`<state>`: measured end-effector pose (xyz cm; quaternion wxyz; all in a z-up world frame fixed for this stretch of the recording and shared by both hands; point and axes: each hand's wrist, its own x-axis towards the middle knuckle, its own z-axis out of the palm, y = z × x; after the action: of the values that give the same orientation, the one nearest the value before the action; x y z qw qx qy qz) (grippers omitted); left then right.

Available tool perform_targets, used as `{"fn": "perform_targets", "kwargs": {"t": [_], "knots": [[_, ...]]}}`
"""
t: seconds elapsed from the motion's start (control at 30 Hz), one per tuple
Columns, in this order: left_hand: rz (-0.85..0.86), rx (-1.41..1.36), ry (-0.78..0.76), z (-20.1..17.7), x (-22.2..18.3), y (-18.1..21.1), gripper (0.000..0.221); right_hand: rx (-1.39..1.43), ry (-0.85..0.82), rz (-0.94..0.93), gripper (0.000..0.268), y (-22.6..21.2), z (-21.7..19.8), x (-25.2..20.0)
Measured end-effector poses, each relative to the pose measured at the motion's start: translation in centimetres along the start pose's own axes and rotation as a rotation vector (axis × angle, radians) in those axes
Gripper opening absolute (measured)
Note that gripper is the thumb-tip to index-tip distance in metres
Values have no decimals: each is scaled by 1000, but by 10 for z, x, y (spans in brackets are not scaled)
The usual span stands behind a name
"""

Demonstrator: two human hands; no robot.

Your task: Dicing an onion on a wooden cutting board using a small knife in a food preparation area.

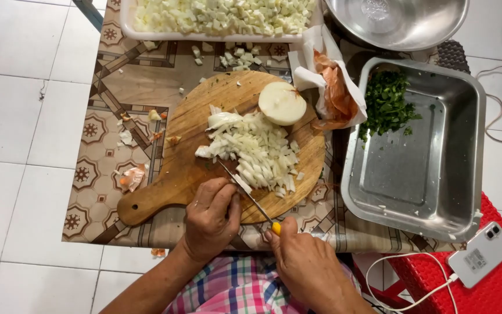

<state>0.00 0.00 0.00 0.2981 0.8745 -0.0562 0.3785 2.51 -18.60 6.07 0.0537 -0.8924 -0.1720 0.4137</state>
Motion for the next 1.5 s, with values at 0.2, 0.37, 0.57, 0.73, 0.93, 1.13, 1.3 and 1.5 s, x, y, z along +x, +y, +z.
{"fn": "perform_targets", "kwargs": {"t": [0.2,0.37,0.57,0.73,0.93,1.13,1.3,1.5], "knots": [[4,-54,-22,-1,3,-1,10,16,-34,-10,40,1,-4,2],[-26,-74,-12,-2,3,-3,12,49,13,-32,41,-5,7,18],[-32,-67,1,-5,5,-2,12,29,-20,33,35,-4,-5,10],[-24,-18,4,-5,4,1,15,57,26,14,38,0,-8,-1],[-43,-35,16,-3,3,-1,10,6,-33,18,36,-5,-3,1],[-69,-71,12,-2,-3,-4,8,54,-36,6,39,-3,-4,1],[-92,-87,17,-4,2,-2,8,2,-56,41,38,-5,0,3],[-49,-91,2,-3,-1,-6,11,25,-68,56,40,-14,2,9]]}}
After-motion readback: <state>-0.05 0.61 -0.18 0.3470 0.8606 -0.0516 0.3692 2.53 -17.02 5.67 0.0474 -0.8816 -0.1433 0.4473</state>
